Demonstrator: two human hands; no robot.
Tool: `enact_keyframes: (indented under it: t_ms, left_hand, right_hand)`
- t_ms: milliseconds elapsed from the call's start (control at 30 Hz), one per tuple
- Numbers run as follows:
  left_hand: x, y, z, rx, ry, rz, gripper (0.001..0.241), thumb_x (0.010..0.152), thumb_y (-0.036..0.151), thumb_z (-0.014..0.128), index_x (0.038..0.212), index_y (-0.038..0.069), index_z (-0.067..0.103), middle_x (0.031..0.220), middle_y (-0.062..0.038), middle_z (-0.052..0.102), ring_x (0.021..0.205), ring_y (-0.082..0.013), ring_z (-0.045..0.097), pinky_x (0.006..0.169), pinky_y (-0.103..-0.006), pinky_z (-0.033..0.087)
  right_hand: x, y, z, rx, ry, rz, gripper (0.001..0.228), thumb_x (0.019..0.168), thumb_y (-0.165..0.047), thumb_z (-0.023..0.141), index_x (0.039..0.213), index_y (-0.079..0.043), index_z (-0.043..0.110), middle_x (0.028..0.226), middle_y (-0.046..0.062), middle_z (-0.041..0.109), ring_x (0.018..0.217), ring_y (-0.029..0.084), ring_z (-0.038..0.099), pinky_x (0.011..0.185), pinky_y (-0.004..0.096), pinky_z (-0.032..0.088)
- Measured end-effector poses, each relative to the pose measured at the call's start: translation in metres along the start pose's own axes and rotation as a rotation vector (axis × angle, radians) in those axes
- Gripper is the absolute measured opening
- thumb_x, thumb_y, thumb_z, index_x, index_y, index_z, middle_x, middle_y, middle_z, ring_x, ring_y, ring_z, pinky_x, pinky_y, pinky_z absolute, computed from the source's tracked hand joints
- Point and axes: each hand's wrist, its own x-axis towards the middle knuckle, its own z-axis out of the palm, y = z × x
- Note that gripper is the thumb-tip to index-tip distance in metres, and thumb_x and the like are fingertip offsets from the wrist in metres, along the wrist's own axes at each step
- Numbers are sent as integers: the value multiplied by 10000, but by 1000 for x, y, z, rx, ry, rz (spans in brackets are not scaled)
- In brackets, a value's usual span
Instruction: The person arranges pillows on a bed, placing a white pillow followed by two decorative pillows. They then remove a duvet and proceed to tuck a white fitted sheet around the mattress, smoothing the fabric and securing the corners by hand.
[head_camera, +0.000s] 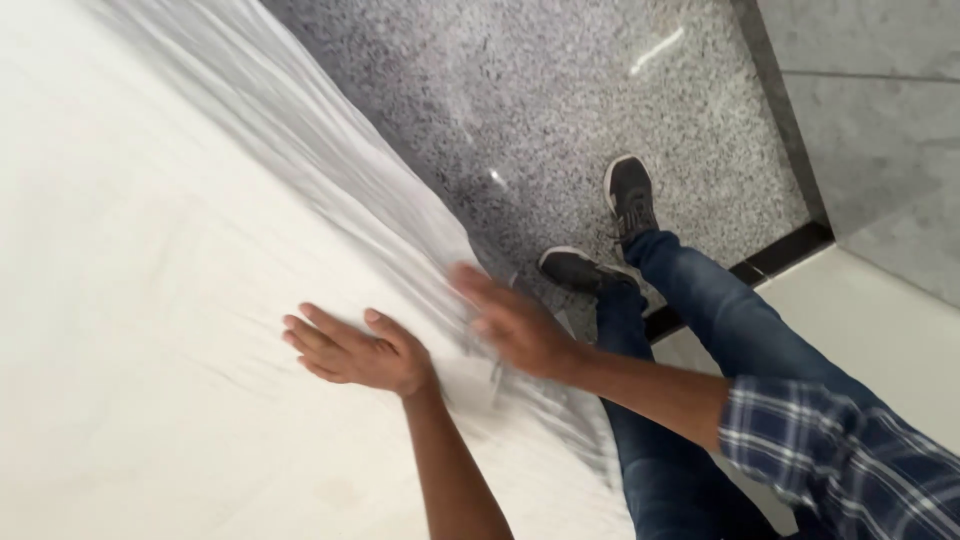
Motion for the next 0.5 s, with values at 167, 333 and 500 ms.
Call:
enact_keyframes:
  t_ms: [167,333,500]
  left_hand:
    - [-1,-4,13,-94,25,-30,761,1095,578,221,1657,72,309,1724,-161,299,1630,-338,224,1329,-570,150]
    - [6,-13,4,-77,5,-70,778,1112,555,283,1645,-12,274,1716,-206,289,1620,-372,228,1315,-571,124]
    - [9,-21,3,-228,118,-15,828,1045,518,401,1616,-66,266,1688,-221,306,1605,-351,258,1325,-526,118]
  right_hand:
    - [153,-14,28,-564,-551,-520,502,1105,-334,442,1589,-209,393,1688,2,323,1606,232,227,1353,484,124]
    - [246,-49,29,-990,-316,-453,600,1162,-378,427,1655,-98,231,1736,111,127,1621,274,56,1345,503,9]
    - [236,-63,44,-887,-390,-395,691,1146,-364,515,1674,-78,173,1744,112,72,1622,293,49,1326,519,23]
